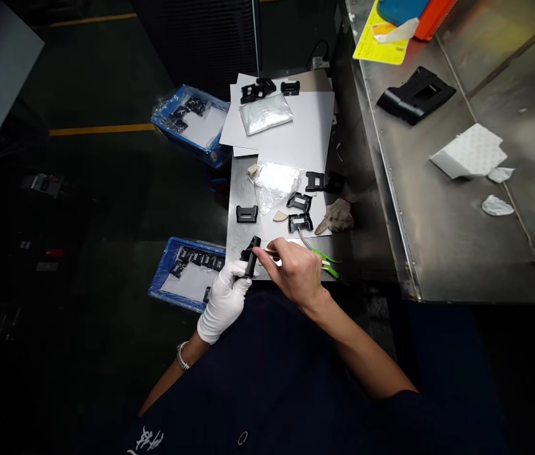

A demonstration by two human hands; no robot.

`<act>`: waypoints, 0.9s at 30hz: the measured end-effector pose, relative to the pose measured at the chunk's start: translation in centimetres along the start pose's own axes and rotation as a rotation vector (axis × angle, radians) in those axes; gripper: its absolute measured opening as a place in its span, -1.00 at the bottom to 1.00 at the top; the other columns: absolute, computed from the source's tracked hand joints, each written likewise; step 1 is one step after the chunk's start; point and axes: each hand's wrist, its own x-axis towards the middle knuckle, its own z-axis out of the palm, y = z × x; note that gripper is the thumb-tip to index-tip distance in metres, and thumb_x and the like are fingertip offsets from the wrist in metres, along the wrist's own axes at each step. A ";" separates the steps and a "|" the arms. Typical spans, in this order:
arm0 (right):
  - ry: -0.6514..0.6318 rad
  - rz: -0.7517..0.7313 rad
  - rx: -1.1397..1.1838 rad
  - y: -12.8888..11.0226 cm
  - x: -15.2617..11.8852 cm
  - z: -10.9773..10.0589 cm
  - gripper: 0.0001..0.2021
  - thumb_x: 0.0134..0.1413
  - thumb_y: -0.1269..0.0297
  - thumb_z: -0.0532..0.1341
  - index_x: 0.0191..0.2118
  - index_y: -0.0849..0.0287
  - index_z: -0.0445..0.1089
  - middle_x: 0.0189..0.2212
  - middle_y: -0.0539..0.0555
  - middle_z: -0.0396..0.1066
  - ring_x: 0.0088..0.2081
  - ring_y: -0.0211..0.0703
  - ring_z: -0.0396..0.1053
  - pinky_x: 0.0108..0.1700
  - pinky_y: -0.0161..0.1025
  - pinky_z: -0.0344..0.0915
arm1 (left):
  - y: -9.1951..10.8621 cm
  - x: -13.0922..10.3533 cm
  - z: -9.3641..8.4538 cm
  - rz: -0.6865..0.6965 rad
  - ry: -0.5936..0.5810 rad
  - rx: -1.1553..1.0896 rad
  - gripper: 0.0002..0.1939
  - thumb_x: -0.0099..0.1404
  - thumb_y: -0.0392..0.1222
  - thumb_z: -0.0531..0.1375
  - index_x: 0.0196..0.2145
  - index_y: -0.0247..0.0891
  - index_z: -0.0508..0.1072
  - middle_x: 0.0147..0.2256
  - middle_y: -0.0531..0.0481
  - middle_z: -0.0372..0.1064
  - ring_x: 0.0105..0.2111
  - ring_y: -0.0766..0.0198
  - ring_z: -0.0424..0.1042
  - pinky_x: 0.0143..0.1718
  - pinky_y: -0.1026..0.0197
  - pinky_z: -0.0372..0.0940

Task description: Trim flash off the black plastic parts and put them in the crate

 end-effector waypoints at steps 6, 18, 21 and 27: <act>-0.029 0.215 -0.020 3.2 1.0 1.6 -0.59 0.31 -0.13 0.20 -0.33 0.15 0.43 -0.46 0.08 0.53 -0.45 -0.15 0.42 -0.41 -0.24 0.03 | -0.1 -0.2 -0.2 0.044 -0.052 -0.093 -0.95 0.43 -0.26 0.13 -0.25 -0.14 0.34 -0.15 -0.11 0.52 -0.11 0.09 0.52 -0.05 0.00 0.40; -0.470 0.479 0.377 7.6 -2.3 7.9 -0.63 0.37 -0.02 0.07 -0.14 0.20 0.41 -0.36 0.02 0.44 -0.31 -0.18 0.35 -0.21 -0.26 0.24 | -1.4 1.1 0.0 -0.311 0.095 -0.427 -0.78 0.40 -0.03 0.24 -0.18 -0.23 0.40 -0.20 -0.05 0.55 -0.17 0.22 0.54 0.01 0.10 0.37; -0.549 0.546 0.224 10.7 -4.0 11.6 -0.74 0.31 0.16 0.15 -0.20 0.28 0.44 -0.32 0.13 0.46 -0.25 -0.11 0.36 -0.12 -0.19 0.25 | -2.7 1.4 0.0 -0.434 0.188 -0.493 -0.69 0.31 0.00 0.34 -0.20 -0.27 0.42 -0.25 -0.03 0.54 -0.27 0.28 0.52 -0.03 0.14 0.38; -0.615 0.590 0.000 13.9 -4.8 15.9 -0.73 0.34 0.16 0.19 -0.05 0.29 0.41 -0.12 0.17 0.42 -0.11 -0.09 0.37 0.02 -0.09 0.29 | -4.2 1.8 -0.1 -0.571 0.349 -0.829 -0.76 0.25 -0.15 0.39 -0.25 -0.32 0.44 -0.29 0.00 0.48 -0.33 0.38 0.46 -0.14 0.23 0.39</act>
